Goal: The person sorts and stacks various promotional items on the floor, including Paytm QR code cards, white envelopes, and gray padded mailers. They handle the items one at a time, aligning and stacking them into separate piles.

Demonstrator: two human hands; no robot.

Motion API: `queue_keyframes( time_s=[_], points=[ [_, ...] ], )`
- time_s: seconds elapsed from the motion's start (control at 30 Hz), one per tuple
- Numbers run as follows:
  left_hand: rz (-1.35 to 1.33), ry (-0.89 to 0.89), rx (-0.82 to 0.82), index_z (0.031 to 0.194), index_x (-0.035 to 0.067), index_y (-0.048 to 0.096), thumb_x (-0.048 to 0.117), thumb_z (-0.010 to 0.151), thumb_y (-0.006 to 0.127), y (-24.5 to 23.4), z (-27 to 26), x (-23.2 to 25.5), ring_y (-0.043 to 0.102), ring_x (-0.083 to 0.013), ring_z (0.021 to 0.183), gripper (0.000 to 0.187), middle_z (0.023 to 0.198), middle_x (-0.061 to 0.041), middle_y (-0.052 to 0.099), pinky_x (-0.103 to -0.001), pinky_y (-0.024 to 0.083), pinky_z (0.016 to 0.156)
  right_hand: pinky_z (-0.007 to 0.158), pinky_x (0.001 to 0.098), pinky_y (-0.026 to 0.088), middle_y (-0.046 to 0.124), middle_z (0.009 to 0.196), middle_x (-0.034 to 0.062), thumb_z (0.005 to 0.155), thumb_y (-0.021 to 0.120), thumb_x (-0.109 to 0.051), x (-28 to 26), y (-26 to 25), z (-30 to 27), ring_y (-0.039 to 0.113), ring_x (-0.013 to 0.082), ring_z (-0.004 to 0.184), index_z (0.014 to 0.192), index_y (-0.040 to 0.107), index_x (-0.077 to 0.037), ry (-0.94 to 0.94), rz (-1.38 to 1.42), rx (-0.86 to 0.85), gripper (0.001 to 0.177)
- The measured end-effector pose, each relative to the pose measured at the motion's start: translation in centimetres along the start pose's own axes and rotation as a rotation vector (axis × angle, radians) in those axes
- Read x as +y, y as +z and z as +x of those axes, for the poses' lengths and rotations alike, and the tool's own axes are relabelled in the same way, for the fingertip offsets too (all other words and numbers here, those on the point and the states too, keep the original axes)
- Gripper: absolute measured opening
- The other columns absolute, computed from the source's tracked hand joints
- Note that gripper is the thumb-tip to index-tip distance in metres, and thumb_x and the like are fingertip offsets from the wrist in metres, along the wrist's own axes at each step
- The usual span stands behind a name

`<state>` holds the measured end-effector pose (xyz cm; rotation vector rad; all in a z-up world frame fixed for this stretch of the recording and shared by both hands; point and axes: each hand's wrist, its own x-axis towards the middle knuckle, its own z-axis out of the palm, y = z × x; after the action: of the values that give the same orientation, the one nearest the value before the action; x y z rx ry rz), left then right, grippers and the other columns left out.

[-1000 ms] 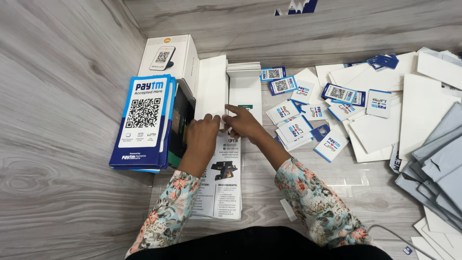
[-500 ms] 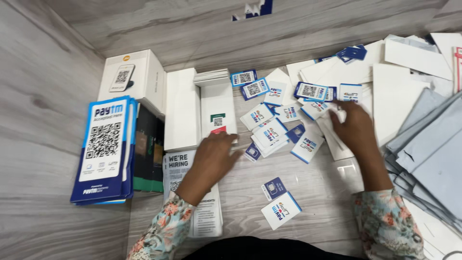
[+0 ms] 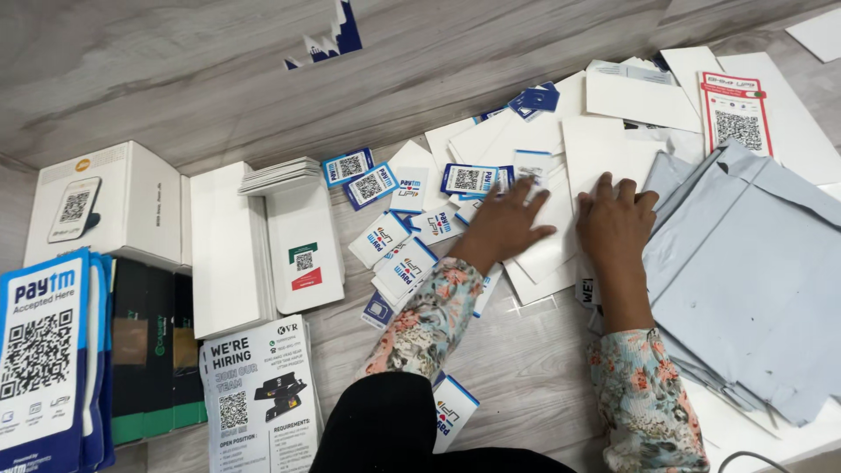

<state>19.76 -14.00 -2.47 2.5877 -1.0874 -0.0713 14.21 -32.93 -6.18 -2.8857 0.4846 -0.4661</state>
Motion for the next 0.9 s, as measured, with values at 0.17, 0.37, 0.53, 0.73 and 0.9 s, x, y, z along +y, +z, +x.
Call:
queue_keyframes(
  time_s=[0.17,0.37,0.53,0.73,0.9],
  points=[
    [0.333,-0.032,0.187,0.131,0.001,0.057,0.034,0.089,0.064,0.4,0.4,-3.3,0.048,-0.0366,0.136,0.054,0.143,-0.023,0.052,-0.048,0.037,0.116,0.093,0.0610,0.040,0.057,0.136,0.0207,0.097,0.063,-0.045,-3.3,-2.6,-0.6,0.047,0.0494,0.119,0.142,0.060,-0.012,0.020,-0.101,-0.011,0.057],
    [-0.045,-0.171,0.090,0.126,-0.005,0.062,0.024,0.096,0.058,1.9,2.7,0.3,0.058,-0.0331,0.118,0.042,0.124,-0.019,0.061,-0.042,0.050,0.099,0.087,0.0530,0.045,0.050,0.139,0.0374,0.099,0.061,-0.030,-5.8,-1.1,-2.9,0.048,0.0520,0.115,0.146,0.056,-0.003,0.010,-0.038,-0.036,0.055],
    [-0.132,-0.425,0.139,0.116,-0.007,0.062,0.046,0.090,0.063,2.1,5.0,3.2,0.054,-0.0350,0.119,0.059,0.125,-0.019,0.057,-0.050,0.048,0.097,0.097,0.0458,0.044,0.061,0.137,0.0232,0.091,0.063,-0.021,-4.6,-1.8,-3.9,0.055,0.0420,0.122,0.137,0.059,0.007,-0.243,-0.185,0.083,0.054],
    [-0.307,-0.635,-0.092,0.120,-0.002,0.067,0.049,0.086,0.069,1.9,6.4,1.8,0.054,-0.0394,0.124,0.062,0.133,-0.025,0.058,-0.048,0.047,0.104,0.096,0.0456,0.043,0.064,0.128,0.0301,0.095,0.066,-0.030,-4.1,-3.1,-4.6,0.056,0.0416,0.105,0.132,0.064,0.005,-0.150,-0.016,0.110,0.051],
    [-0.432,-0.564,-0.043,0.119,-0.003,0.068,0.044,0.081,0.074,2.7,6.0,0.2,0.067,-0.0352,0.116,0.060,0.121,-0.025,0.070,-0.044,0.053,0.100,0.099,0.0454,0.043,0.063,0.134,0.0282,0.101,0.063,-0.026,-4.4,-3.1,-4.9,0.055,0.0406,0.108,0.136,0.064,0.003,-0.121,0.030,0.170,0.045]
  ],
)
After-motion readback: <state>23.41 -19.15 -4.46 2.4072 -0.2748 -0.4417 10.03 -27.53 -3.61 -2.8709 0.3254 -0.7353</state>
